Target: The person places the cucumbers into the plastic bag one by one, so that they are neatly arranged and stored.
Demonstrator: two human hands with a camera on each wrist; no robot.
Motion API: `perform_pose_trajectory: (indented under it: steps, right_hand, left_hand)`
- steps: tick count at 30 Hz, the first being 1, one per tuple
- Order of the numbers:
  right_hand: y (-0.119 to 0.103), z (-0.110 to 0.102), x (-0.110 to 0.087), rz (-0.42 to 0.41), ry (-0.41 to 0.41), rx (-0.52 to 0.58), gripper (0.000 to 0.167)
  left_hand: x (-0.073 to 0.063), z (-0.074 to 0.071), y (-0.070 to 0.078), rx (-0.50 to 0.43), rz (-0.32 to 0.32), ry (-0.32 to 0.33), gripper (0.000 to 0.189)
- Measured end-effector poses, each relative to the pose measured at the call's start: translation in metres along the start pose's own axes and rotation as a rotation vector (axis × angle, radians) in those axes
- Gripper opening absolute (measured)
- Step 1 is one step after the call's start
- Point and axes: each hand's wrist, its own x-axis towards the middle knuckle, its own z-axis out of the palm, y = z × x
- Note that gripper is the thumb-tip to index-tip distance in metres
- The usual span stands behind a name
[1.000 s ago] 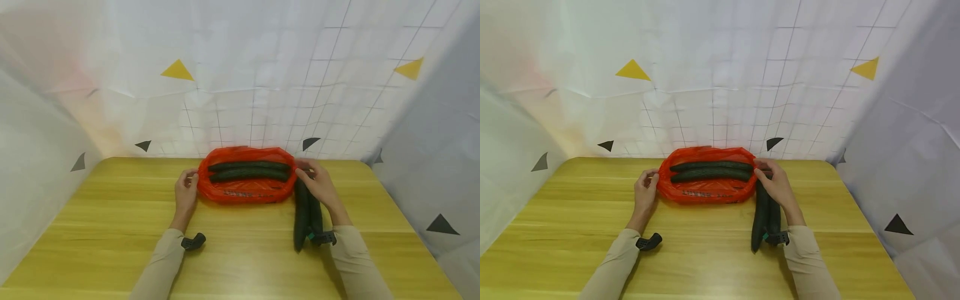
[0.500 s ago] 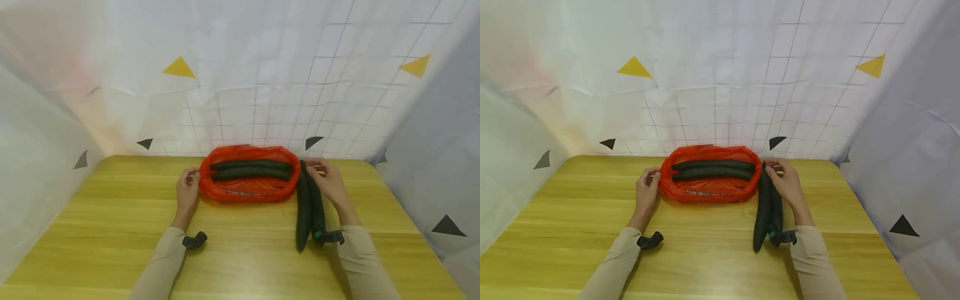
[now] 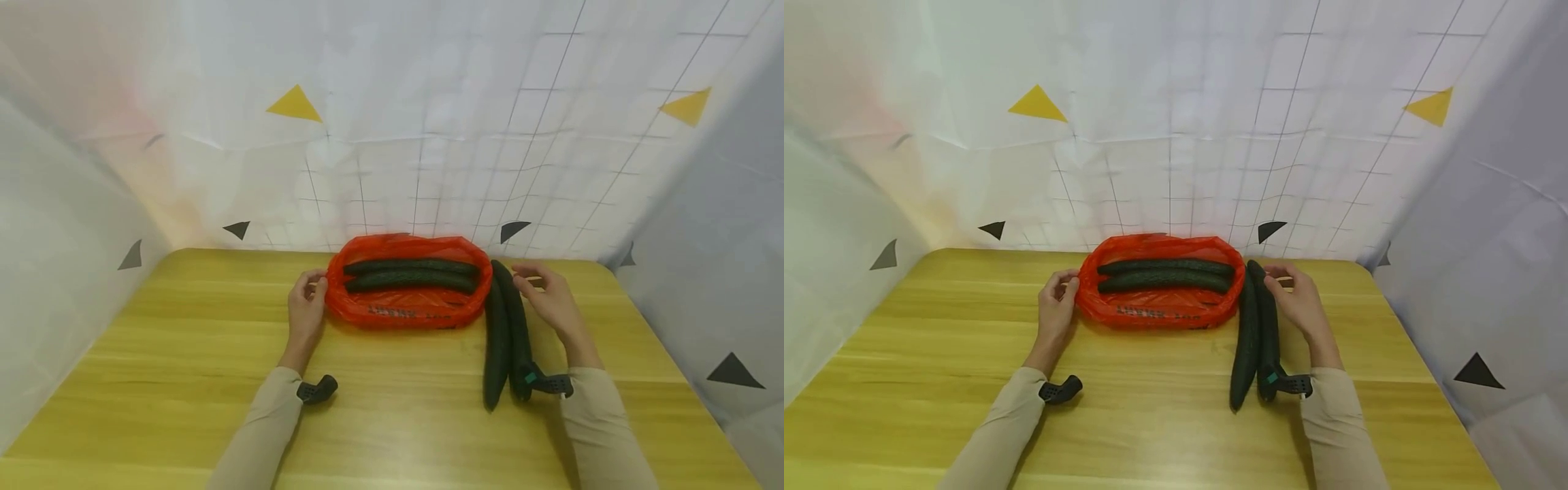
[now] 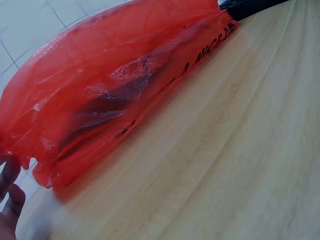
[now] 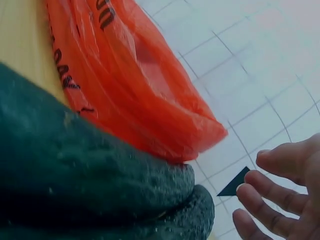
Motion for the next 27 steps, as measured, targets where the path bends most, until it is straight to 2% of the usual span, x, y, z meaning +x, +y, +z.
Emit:
perform_pose_trajectory:
  steps: [8,12,15,19,23,27]
  right_hand:
    - [0.010,-0.007,-0.006,0.070,-0.080,0.003,0.041]
    - [0.020,-0.006,-0.008,0.150,-0.200,0.030,0.052]
    - [0.028,-0.003,-0.008,0.216,-0.280,0.066,0.062]
    - [0.040,-0.003,-0.006,0.256,-0.280,0.114,0.069]
    - [0.046,-0.007,-0.006,0.263,-0.283,0.156,0.069]
    - [0.047,-0.011,-0.009,0.254,-0.316,0.139,0.067]
  left_hand:
    - [0.001,-0.001,0.001,0.000,-0.014,-0.015,0.022]
    - [0.002,-0.002,-0.005,-0.009,-0.035,-0.021,0.021]
    - [0.006,-0.001,-0.018,-0.015,-0.038,-0.018,0.021]
    - [0.011,0.001,-0.030,-0.005,-0.028,-0.002,0.021]
    - [0.012,0.004,-0.031,-0.004,-0.010,0.020,0.018]
    - [0.009,0.004,-0.033,-0.015,-0.006,0.019,0.017]
